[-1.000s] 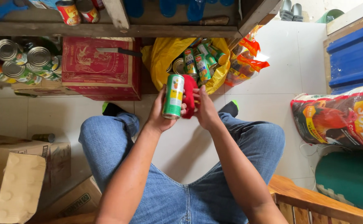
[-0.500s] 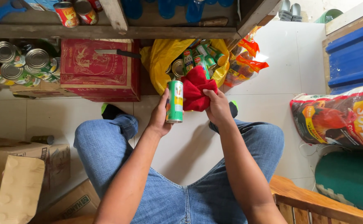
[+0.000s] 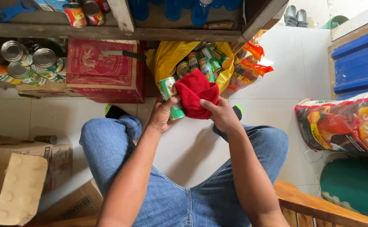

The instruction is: Wiping individual canned drinks with a cloth and placing them on a shelf.

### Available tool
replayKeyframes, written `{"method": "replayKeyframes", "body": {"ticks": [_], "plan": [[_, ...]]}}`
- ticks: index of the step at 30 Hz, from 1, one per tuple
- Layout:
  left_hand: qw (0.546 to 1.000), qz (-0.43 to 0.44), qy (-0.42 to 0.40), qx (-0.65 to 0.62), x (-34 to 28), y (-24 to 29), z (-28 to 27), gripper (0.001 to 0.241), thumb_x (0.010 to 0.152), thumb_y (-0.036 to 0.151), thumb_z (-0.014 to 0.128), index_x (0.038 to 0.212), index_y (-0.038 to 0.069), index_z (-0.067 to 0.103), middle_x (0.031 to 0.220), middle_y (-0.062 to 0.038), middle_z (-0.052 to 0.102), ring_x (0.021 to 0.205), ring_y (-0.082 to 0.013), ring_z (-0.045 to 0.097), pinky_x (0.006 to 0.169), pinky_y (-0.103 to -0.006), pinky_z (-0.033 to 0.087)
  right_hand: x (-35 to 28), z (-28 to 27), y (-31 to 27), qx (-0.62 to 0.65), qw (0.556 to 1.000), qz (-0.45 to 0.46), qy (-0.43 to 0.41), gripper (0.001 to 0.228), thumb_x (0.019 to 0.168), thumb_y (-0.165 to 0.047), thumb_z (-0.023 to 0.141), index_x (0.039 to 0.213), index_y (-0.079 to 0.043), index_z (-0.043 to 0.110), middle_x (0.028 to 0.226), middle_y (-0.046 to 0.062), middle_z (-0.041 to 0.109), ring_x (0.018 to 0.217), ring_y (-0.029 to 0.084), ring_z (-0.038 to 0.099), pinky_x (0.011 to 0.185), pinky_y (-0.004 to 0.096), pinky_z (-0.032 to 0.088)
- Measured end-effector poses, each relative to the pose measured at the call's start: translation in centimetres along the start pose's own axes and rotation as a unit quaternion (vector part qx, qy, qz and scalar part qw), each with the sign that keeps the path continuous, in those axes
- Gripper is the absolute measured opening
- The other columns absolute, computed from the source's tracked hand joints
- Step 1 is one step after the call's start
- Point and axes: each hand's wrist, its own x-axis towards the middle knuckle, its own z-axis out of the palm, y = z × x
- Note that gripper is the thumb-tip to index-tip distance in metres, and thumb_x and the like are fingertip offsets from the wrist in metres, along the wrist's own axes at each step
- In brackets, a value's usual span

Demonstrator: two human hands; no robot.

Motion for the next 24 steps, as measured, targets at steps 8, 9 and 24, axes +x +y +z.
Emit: {"method": "replayKeyframes", "body": {"ticks": [8,9,24], "plan": [[0.988,0.090,0.034,0.121,1.4,0.6,-1.7,0.055,0.076,0.021,0.087,0.121,0.009,0.061,0.106,-0.008,0.068,0.093,-0.0208,0.067,0.084,-0.0413,0.057,-1.4,-0.2,-2.4,-0.219,0.963,-0.143,0.065,0.021,0.107,-0.024,0.062,0.112,-0.006,0.070,0.099,0.010,0.068,0.094,0.019,0.063,0.081,0.045,0.059],[0.988,0.101,0.028,0.117,1.0,1.6,-1.3,0.058,0.076,0.025,0.088,0.124,0.010,0.059,0.109,-0.009,0.069,0.092,-0.0211,0.068,0.085,-0.0413,0.057,-2.0,0.1,-3.3,-0.321,0.923,-0.205,0.044,0.017,0.099,-0.010,0.060,0.113,-0.005,0.069,0.119,0.014,0.064,0.111,0.031,0.060,0.093,0.050,0.052],[0.973,0.153,-0.121,0.123,-2.7,5.7,1.1,0.050,0.076,0.016,0.086,0.120,0.012,0.065,0.117,-0.008,0.073,0.099,-0.0168,0.071,0.091,-0.0364,0.055,-2.2,-0.7,-2.4,-0.242,0.905,-0.321,-0.139,0.020,0.086,0.010,0.066,0.081,-0.007,0.076,0.160,0.015,0.042,0.143,0.035,0.045,0.119,0.050,0.031]]}}
